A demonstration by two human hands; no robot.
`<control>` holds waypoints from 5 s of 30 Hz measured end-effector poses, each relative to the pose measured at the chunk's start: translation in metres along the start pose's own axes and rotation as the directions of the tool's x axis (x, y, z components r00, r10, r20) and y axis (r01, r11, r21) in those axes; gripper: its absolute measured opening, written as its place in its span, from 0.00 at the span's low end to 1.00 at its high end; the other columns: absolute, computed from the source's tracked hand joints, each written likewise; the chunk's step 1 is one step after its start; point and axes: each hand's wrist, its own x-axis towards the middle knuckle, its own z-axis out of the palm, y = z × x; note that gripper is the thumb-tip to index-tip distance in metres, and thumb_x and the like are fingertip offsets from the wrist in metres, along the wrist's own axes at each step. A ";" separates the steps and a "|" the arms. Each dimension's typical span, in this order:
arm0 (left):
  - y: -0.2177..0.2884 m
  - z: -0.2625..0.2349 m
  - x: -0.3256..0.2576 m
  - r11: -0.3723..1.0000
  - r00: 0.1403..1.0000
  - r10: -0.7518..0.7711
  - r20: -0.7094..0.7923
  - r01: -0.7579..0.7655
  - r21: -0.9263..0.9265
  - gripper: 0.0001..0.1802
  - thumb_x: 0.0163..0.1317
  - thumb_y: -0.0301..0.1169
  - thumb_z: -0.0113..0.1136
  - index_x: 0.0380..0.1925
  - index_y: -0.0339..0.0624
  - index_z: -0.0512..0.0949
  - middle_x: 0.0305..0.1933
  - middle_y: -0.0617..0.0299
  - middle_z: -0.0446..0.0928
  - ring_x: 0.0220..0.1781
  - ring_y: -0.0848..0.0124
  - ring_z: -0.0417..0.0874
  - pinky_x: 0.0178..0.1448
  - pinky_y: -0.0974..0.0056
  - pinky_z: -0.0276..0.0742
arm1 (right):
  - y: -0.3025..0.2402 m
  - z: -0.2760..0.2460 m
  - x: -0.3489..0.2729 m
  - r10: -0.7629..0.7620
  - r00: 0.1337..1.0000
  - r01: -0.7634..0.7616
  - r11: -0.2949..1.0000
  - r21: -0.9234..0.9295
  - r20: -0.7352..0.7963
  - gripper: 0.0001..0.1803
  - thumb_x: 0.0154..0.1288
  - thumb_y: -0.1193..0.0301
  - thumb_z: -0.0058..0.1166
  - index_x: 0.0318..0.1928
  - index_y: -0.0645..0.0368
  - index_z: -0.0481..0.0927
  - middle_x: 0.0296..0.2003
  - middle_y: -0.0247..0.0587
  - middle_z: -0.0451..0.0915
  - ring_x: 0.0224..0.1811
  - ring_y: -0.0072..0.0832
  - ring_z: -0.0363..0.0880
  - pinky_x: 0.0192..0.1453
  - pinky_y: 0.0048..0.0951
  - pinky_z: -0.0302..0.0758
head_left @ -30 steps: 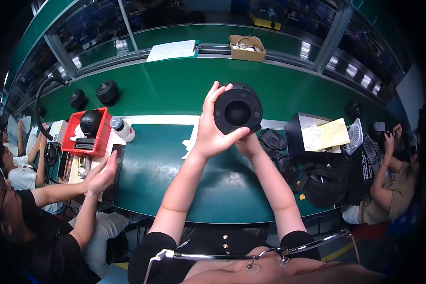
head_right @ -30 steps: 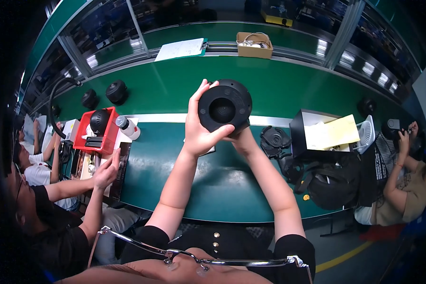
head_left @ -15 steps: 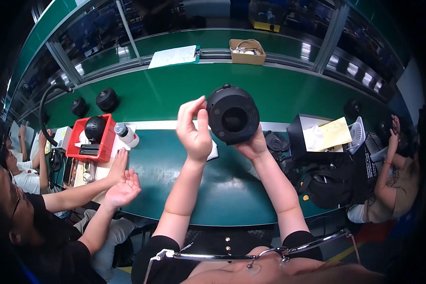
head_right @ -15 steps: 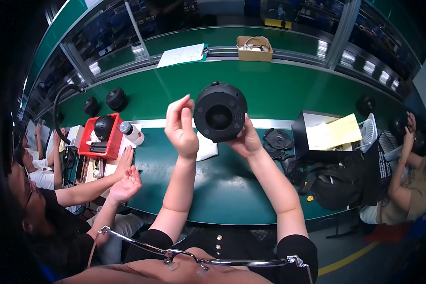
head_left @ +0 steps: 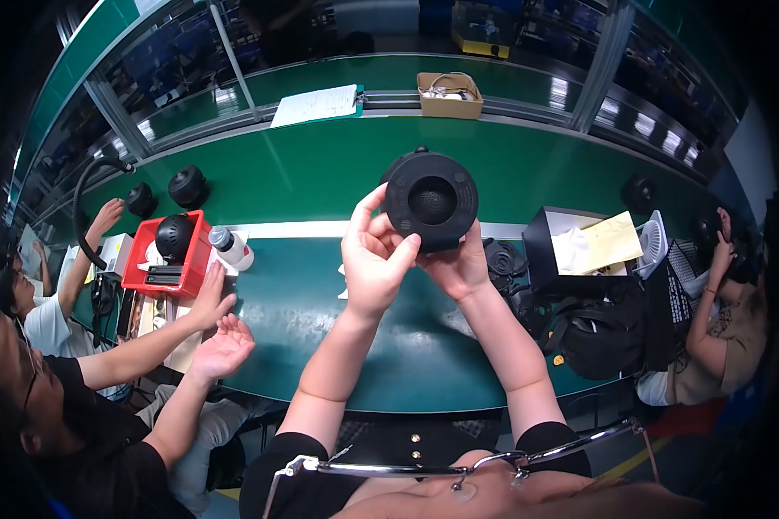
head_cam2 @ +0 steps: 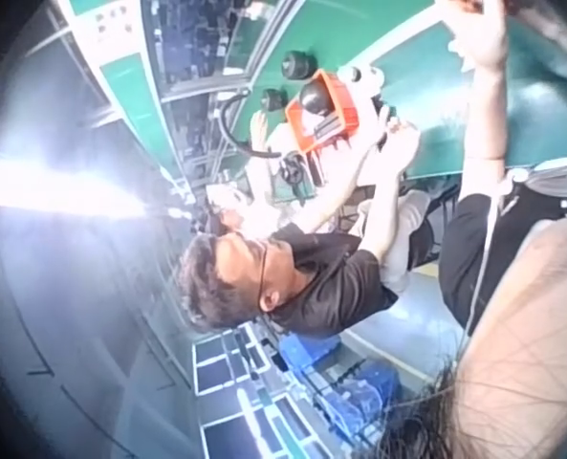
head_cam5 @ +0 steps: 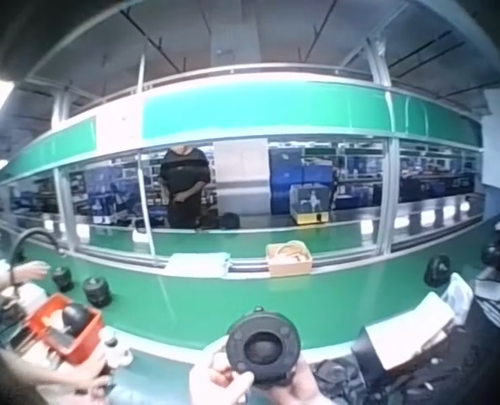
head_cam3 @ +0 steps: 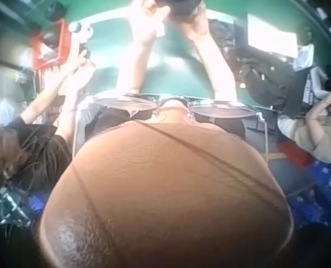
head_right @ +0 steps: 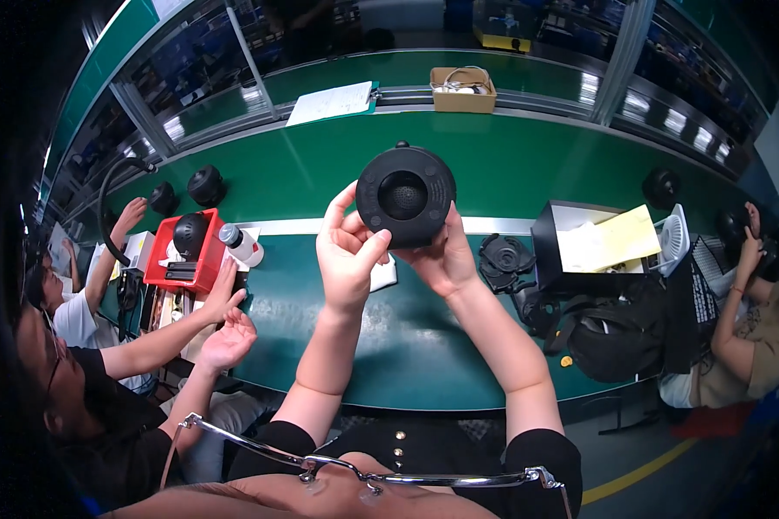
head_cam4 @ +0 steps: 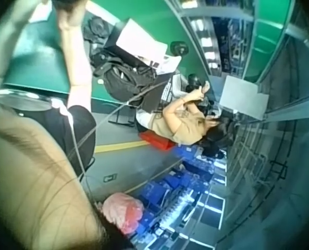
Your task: Cleaning and inspecting black dome-shaped camera housing components with a cloth at an assembly station.
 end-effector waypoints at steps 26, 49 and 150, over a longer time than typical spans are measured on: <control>-0.005 -0.014 0.008 0.993 0.994 -0.110 -0.016 0.109 -0.043 0.28 0.46 0.17 0.52 0.52 0.29 0.63 0.37 0.59 0.76 0.26 0.83 0.74 0.23 0.80 0.67 | 0.011 -0.005 -0.008 0.086 0.988 -0.090 0.996 -0.022 -0.130 0.30 0.61 0.46 0.44 0.56 0.53 0.66 0.50 0.39 0.72 0.52 0.32 0.72 0.58 0.41 0.69; 0.007 -0.009 0.002 0.986 0.995 -0.093 0.022 0.095 -0.138 0.18 0.59 0.23 0.49 0.49 0.26 0.66 0.32 0.54 0.78 0.18 0.74 0.76 0.18 0.74 0.72 | 0.008 -0.006 -0.006 0.102 0.991 -0.107 0.992 0.062 0.087 0.38 0.57 0.36 0.37 0.58 0.51 0.65 0.52 0.38 0.71 0.54 0.31 0.70 0.57 0.40 0.70; 0.006 -0.026 0.013 0.989 0.983 -0.120 0.138 0.131 -0.072 0.13 0.65 0.30 0.43 0.46 0.32 0.66 0.24 0.61 0.76 0.16 0.77 0.74 0.20 0.76 0.70 | -0.024 0.037 -0.034 -0.427 0.899 0.326 0.498 -0.803 0.099 0.14 0.62 0.77 0.49 0.47 0.71 0.70 0.37 0.41 0.78 0.40 0.20 0.73 0.48 0.20 0.68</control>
